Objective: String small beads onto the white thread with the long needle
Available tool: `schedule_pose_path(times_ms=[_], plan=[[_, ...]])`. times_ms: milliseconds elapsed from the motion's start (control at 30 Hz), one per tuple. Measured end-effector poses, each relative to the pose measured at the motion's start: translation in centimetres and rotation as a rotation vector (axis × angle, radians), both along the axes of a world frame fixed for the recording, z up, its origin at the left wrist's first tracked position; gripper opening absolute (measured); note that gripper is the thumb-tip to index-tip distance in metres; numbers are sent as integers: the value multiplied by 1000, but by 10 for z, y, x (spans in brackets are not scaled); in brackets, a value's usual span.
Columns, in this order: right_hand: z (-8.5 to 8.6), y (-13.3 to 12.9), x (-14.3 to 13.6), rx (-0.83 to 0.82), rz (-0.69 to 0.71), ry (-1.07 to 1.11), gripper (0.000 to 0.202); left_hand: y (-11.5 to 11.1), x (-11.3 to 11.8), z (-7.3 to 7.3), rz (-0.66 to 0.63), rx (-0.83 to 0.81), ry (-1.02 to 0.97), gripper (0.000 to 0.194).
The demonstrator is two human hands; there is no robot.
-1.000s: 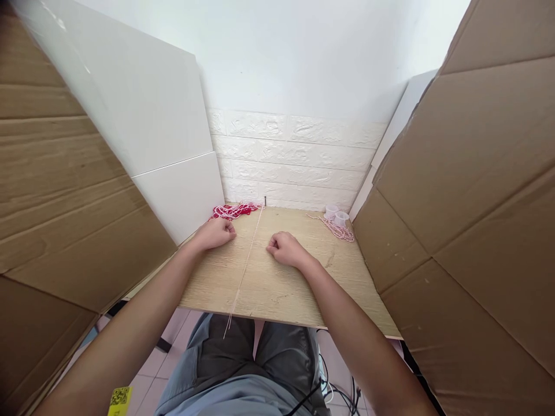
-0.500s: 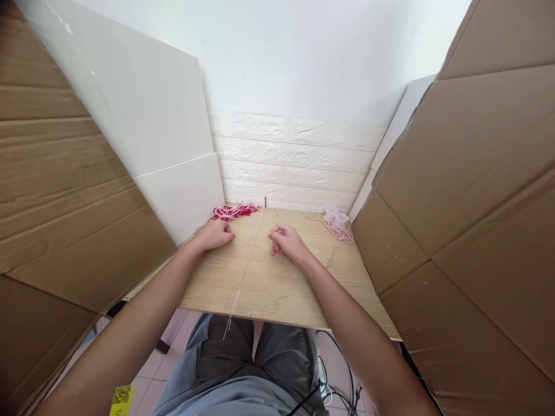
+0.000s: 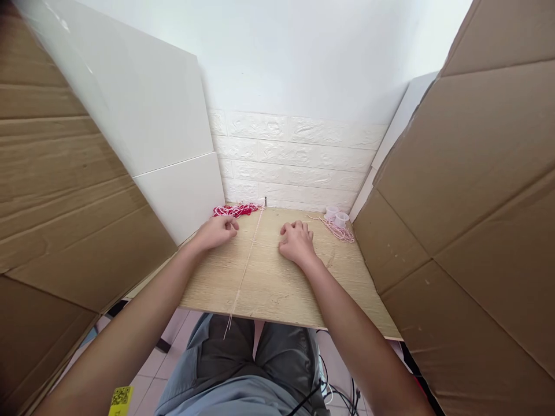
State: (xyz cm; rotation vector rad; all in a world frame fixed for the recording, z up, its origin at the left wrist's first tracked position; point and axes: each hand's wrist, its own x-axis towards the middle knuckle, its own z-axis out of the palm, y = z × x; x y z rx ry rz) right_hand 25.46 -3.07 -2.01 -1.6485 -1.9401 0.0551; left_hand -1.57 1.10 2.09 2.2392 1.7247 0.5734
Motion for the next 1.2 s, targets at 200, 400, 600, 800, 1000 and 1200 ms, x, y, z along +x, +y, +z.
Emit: schedule_pose_path(times_ms=[200, 400, 600, 800, 1000, 1200], plan=[[-2, -4, -27, -21, 220, 82, 24, -7, 14, -4, -293, -37, -159, 29], [-10, -3, -45, -70, 279, 135, 14, -7, 19, -10, -410, -116, -181, 24], [-6, -5, -45, -95, 319, 149, 8, -6, 16, -11, -505, -191, -216, 22], [-4, -8, -43, -110, 364, 150, 8, -8, 16, -9, -540, -268, -214, 20], [-5, -6, -45, -110, 343, 136, 8, -10, 19, -9, -502, -254, -224, 20], [-6, -5, -45, -131, 349, 85, 6, -10, 19, -8, -495, -259, -205, 15]])
